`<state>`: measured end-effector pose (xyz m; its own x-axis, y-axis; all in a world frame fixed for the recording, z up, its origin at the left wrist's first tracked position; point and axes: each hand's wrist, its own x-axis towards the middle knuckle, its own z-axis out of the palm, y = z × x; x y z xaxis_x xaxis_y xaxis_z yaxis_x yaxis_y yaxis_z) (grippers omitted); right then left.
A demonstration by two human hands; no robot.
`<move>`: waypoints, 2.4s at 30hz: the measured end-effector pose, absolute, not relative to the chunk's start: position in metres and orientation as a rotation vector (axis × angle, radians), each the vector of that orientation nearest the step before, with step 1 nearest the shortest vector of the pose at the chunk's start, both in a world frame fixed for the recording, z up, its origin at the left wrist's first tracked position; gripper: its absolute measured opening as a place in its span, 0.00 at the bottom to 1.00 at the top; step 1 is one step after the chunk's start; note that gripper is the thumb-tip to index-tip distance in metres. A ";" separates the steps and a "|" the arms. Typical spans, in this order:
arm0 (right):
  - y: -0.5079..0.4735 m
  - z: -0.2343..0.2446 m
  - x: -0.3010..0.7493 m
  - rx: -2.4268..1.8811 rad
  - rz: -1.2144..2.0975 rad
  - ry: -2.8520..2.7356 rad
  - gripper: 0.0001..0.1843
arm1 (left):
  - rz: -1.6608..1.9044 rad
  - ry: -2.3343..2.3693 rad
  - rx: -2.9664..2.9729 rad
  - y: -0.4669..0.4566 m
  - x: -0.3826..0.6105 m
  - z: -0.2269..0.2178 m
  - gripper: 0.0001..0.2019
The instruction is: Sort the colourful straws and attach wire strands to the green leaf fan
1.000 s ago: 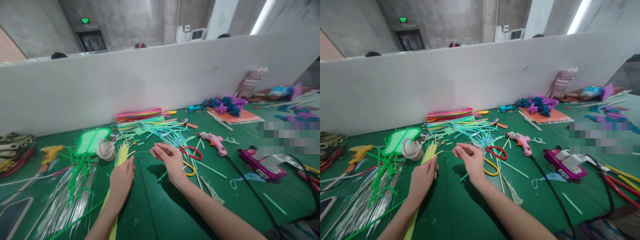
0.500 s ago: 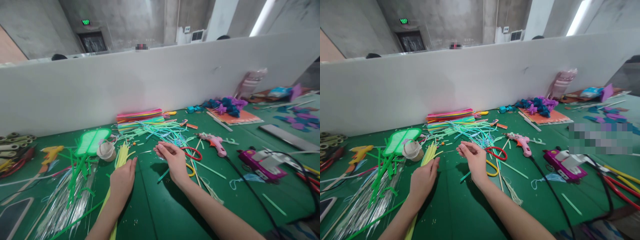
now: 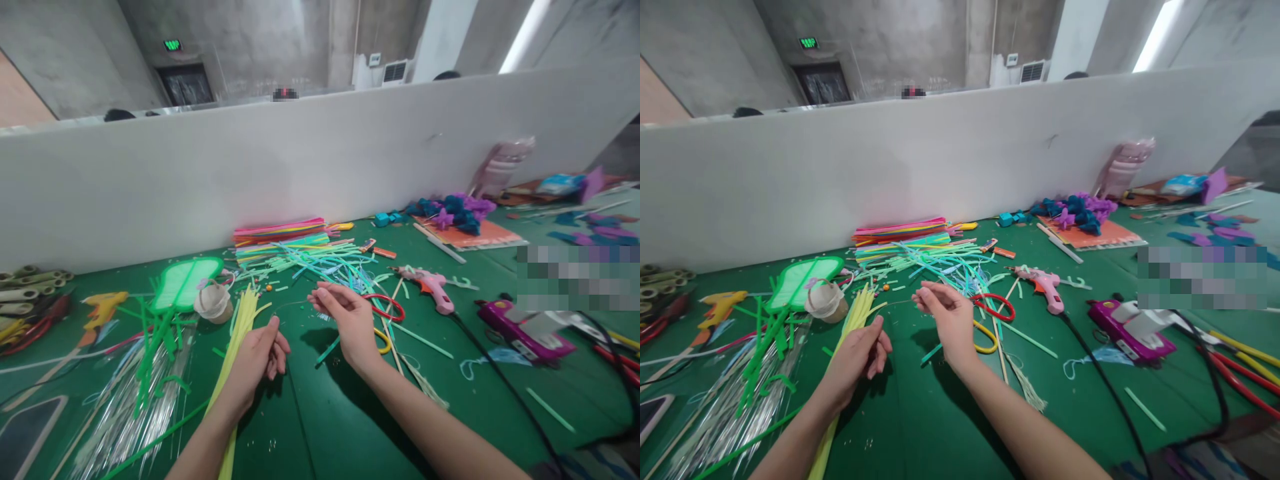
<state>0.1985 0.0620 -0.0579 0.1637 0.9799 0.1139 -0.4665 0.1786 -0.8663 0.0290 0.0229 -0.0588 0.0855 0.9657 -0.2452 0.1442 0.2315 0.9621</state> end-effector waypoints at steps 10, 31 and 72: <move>0.074 -0.053 0.218 -0.881 1.199 -0.788 0.17 | 0.846 1.568 1.769 0.018 0.028 -0.051 0.21; 0.076 -0.052 0.222 -0.791 1.060 -0.855 0.10 | 1.157 1.410 1.278 0.006 0.044 -0.051 0.26; 0.050 -0.046 0.201 -0.471 1.733 -0.915 0.20 | 1.328 1.002 0.855 0.008 0.045 -0.052 0.15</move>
